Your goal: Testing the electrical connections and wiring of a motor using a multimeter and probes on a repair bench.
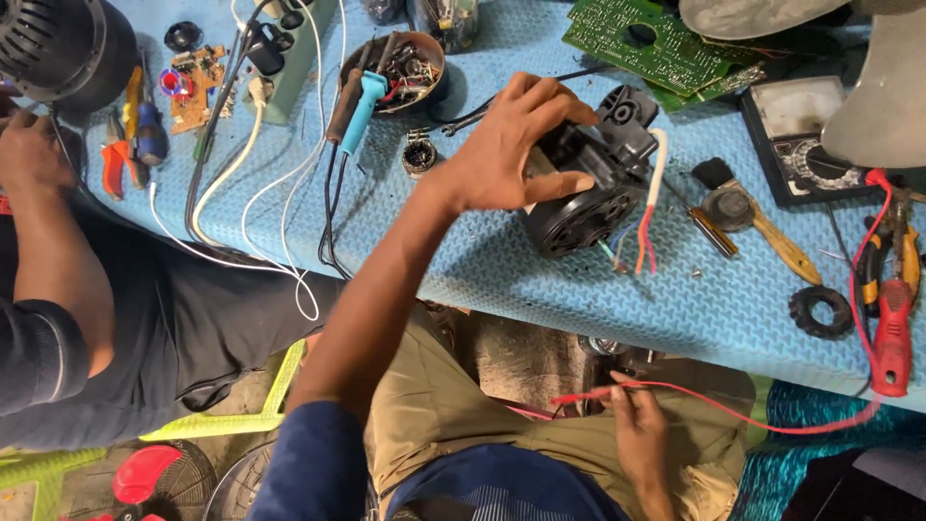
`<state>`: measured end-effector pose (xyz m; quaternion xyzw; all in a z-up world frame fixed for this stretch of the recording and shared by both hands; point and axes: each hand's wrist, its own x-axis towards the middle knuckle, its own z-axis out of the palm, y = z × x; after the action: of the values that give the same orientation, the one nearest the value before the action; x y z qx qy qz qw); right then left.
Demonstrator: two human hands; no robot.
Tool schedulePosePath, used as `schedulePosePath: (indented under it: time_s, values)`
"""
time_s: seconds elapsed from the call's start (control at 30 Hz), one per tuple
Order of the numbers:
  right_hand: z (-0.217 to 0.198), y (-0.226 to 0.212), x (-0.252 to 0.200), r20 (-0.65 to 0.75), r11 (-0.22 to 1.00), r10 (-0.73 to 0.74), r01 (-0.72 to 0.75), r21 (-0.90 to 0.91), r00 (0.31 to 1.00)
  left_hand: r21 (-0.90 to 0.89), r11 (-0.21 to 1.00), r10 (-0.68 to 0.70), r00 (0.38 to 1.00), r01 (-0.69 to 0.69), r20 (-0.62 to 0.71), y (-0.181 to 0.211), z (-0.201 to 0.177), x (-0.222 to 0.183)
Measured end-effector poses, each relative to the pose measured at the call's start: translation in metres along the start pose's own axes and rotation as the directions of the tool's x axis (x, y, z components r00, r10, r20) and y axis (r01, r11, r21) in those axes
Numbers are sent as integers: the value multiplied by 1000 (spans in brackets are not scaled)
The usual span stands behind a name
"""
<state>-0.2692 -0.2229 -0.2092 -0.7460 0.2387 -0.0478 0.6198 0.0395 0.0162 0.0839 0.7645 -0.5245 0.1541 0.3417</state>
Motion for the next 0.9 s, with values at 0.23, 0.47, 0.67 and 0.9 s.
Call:
schedulePosePath:
  time_s: [0.23, 0.47, 0.67, 0.9]
  values:
    - [-50, -36, -23, 0, 990, 89, -89, 108, 996, -32, 989, 145, 923, -143, 357, -47, -18, 27]
    - [-85, -29, -41, -159, 898, 378, -319, 304, 912, -299, 917, -89, 865, 265, 494, -53, -13, 25]
    - [-95, 25, -45, -352, 885, 277, -380, -269, 894, -262, 898, -151, 806, 354, 572, -74, -3, 41]
    - [-82, 17, -55, -105, 557, 284, -254, -791, 953, -262, 825, -243, 734, 500, 634, -94, 20, 47]
